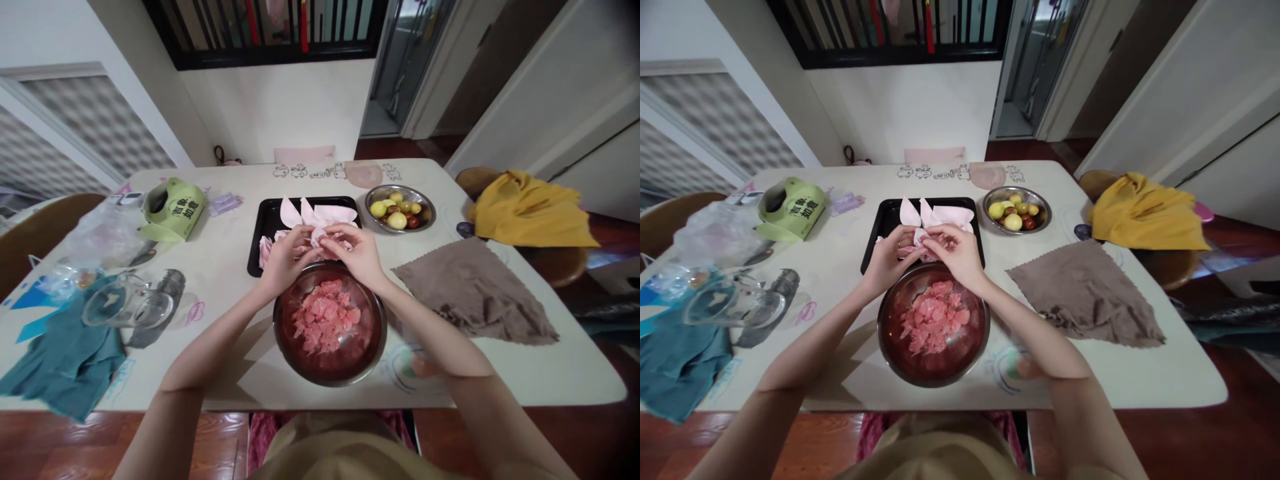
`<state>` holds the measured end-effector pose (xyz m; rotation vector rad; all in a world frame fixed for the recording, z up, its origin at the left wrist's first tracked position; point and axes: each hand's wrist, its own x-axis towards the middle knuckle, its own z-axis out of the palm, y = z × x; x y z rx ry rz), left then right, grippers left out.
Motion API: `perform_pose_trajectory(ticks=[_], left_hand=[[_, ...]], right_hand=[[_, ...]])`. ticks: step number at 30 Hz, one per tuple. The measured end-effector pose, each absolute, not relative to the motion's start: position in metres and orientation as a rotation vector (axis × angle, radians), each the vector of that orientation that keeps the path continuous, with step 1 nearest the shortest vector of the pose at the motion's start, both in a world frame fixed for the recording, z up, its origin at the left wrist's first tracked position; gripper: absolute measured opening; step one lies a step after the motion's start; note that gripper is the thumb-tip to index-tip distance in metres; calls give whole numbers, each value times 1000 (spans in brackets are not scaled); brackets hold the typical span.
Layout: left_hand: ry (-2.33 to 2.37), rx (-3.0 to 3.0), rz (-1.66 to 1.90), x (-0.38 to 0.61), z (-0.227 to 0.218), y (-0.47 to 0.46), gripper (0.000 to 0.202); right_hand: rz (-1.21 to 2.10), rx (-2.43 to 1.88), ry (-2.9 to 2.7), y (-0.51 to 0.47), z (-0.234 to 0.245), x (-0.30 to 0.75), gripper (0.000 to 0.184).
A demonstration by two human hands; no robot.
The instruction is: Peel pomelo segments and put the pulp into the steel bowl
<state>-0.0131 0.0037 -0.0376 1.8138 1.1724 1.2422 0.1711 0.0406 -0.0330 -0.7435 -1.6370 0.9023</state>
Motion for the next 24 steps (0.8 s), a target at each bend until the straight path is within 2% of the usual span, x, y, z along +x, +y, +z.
perform_pose_trajectory(ticks=[6, 12, 16, 24], left_hand=[[1150, 1703, 1446, -10, -38, 3, 28], [1154, 1825, 1516, -5, -37, -5, 22], [1149, 1972, 1601, -6, -41, -8, 15], [1072, 2184, 1724, -4, -44, -15, 27]], right_hand=[[390, -722, -1810, 36, -30, 173, 8], [-178, -676, -1960, 36, -36, 178, 13], [-269, -611, -2055, 38, -41, 183, 18], [-286, -520, -1992, 33, -44, 184, 16]])
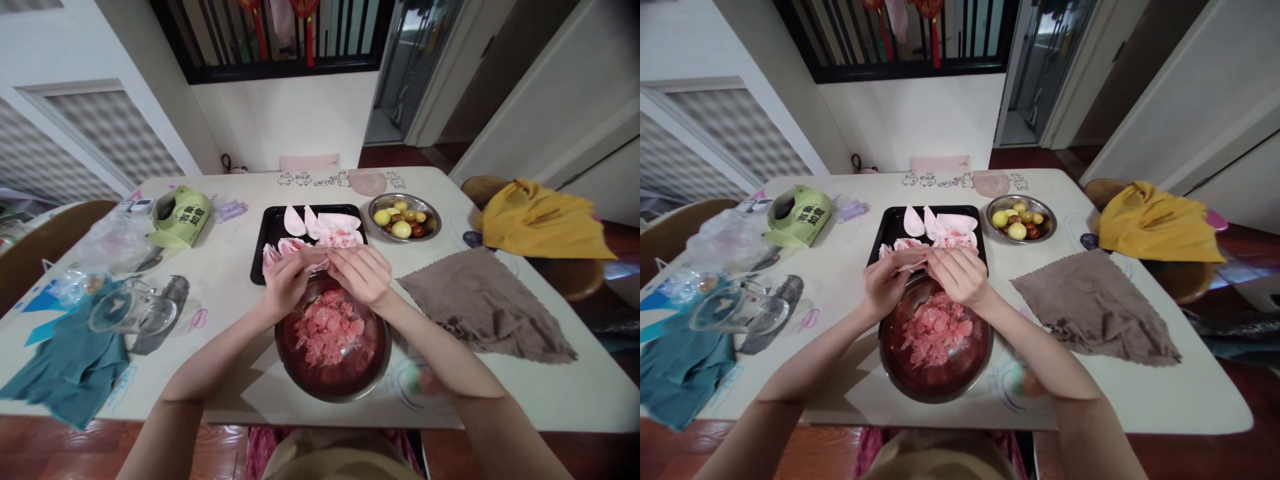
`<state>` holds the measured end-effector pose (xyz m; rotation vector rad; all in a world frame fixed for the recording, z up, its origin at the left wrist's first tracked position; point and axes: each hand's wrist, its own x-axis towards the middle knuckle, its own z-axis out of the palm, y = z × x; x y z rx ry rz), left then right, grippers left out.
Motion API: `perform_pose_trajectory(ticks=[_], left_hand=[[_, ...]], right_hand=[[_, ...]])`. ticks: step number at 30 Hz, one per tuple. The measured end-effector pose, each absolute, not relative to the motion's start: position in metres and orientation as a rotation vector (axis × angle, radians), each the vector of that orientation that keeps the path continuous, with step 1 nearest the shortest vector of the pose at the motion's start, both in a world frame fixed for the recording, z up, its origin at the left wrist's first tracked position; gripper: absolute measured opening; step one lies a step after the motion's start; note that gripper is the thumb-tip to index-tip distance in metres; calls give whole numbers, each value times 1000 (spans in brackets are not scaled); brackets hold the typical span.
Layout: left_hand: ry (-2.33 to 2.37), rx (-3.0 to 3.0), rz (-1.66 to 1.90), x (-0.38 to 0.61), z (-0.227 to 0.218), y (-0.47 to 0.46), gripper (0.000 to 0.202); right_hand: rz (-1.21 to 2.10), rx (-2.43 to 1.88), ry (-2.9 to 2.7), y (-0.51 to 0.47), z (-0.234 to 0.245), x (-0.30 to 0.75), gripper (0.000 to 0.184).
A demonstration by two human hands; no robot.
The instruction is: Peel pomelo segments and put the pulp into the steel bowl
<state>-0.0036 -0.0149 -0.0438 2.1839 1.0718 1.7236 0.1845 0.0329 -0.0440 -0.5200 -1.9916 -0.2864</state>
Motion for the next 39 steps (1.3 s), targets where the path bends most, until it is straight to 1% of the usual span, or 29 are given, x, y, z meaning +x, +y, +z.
perform_pose_trajectory(ticks=[8, 14, 19, 23, 26, 31, 36, 39], left_hand=[[1140, 2219, 1703, -6, -41, -16, 32], [911, 2349, 1650, -12, -39, -11, 40], [871, 2246, 1799, -10, -39, -7, 36], [903, 2204, 1793, -8, -37, -6, 26], [926, 2171, 1784, -9, -33, -6, 22], [1002, 2223, 1815, -10, -29, -7, 22], [894, 2228, 1826, -9, -30, -6, 23], [820, 2285, 1816, -11, -33, -5, 29]], right_hand=[[-192, -547, -1929, 28, -31, 180, 15], [-97, -575, -1857, 23, -27, 175, 14], [24, -526, -1848, 23, -25, 173, 17], [-36, -483, -1947, 24, -23, 178, 23], [-93, -480, -2006, 23, -21, 181, 23], [-164, -489, -2024, 19, -19, 182, 21], [-181, -527, -1998, 17, -17, 182, 17], [-153, -557, -1973, 17, -18, 182, 15]])
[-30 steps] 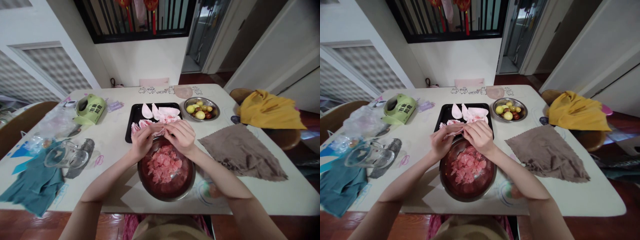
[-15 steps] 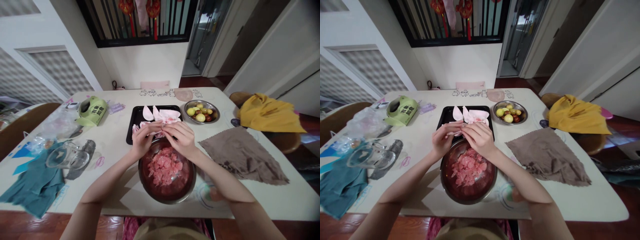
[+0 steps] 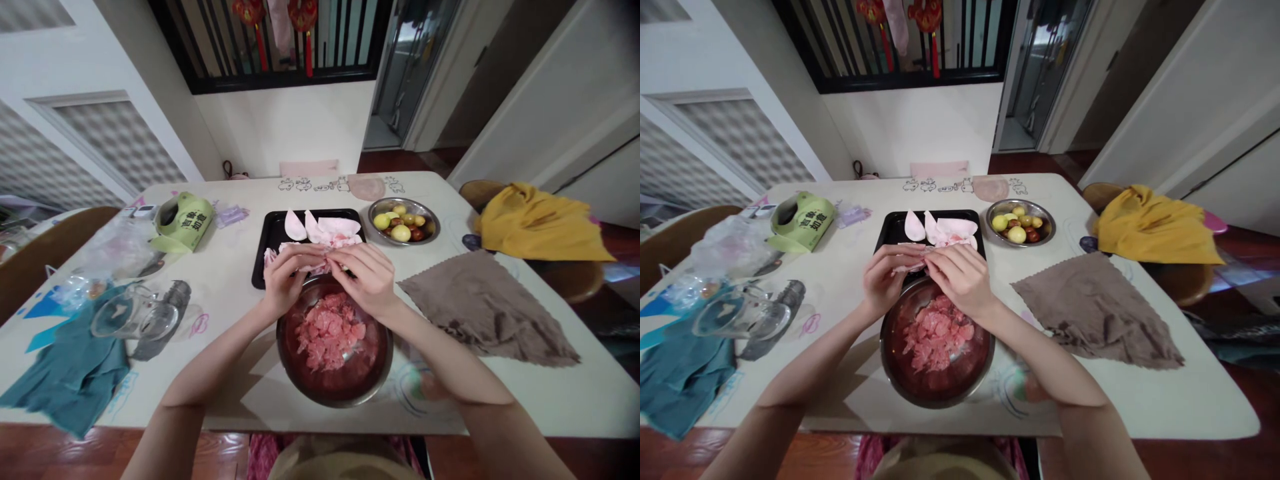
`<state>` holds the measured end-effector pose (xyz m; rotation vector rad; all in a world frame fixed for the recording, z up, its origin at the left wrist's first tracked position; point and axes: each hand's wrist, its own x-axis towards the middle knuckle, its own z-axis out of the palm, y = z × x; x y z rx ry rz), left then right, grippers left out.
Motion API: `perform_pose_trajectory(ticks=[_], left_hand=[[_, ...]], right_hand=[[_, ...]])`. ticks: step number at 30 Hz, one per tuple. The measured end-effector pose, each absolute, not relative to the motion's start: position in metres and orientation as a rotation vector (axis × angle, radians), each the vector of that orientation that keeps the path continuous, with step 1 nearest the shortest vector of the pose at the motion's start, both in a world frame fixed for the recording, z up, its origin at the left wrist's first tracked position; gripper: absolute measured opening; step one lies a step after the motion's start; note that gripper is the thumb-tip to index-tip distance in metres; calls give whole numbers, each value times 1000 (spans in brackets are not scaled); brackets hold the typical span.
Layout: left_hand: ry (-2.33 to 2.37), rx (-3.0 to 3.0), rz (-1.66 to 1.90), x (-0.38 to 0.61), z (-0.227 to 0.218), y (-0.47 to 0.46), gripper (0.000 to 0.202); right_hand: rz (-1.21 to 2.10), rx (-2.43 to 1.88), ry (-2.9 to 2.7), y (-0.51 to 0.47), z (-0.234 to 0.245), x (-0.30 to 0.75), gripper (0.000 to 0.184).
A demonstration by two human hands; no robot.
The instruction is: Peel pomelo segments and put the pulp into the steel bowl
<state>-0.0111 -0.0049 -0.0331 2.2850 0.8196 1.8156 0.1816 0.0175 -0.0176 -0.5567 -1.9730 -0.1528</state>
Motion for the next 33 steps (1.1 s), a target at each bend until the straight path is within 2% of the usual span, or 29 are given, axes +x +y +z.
perform_pose_trajectory(ticks=[6, 10, 15, 22, 33], left_hand=[[725, 2438, 1764, -13, -37, -6, 37], [893, 2122, 1847, -8, -35, -10, 28], [920, 1789, 1769, -4, -34, -13, 25], [896, 1878, 1745, -3, -31, -18, 22], [998, 2024, 1510, -13, -21, -21, 20]], right_hand=[[-98, -627, -1882, 20, -15, 181, 10], [-120, -579, -1915, 17, -10, 182, 14], [-256, -506, -1975, 11, -8, 181, 24], [-471, -538, -1978, 9, -10, 183, 18], [-500, -384, -2050, 16, -12, 182, 7]])
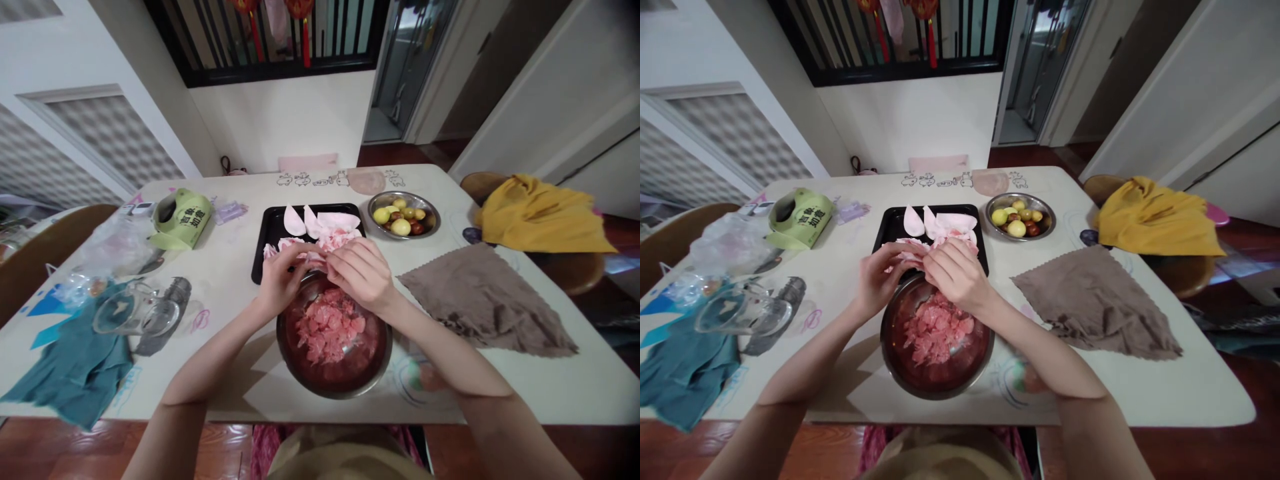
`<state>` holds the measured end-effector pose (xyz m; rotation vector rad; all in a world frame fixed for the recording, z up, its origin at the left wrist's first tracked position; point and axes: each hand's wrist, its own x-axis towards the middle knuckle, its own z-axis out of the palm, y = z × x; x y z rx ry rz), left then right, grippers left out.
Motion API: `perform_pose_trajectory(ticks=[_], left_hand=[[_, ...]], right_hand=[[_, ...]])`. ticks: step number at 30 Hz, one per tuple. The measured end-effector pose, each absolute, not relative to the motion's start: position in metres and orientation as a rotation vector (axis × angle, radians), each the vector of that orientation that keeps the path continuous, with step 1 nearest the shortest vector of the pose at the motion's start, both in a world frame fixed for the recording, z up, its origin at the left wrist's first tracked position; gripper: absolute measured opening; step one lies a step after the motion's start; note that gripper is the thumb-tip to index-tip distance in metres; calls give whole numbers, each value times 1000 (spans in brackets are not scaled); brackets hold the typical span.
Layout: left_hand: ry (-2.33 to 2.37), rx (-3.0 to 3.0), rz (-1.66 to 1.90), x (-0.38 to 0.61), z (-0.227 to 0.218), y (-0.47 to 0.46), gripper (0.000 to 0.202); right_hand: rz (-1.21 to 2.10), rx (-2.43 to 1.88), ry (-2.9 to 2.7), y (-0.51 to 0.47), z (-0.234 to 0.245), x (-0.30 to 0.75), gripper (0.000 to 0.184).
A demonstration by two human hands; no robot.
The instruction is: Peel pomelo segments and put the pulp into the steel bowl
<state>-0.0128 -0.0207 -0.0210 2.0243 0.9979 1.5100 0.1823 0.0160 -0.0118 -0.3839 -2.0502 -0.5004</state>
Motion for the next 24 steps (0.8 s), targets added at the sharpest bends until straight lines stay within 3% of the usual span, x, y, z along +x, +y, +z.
perform_pose_trajectory(ticks=[5, 13, 18, 24], left_hand=[[1069, 2141, 1353, -20, -10, -20, 17], [1064, 1918, 1424, -19, -6, -15, 18], [1015, 1920, 1353, -17, -12, -15, 28], [1005, 2033, 1324, -15, -22, -13, 34]], right_hand=[[-417, -343, -2099, 18, -10, 183, 7], [-8, -456, -2064, 17, -4, 184, 8], [-75, -569, -2059, 13, -4, 183, 14], [-473, -602, -1995, 11, -6, 187, 11]])
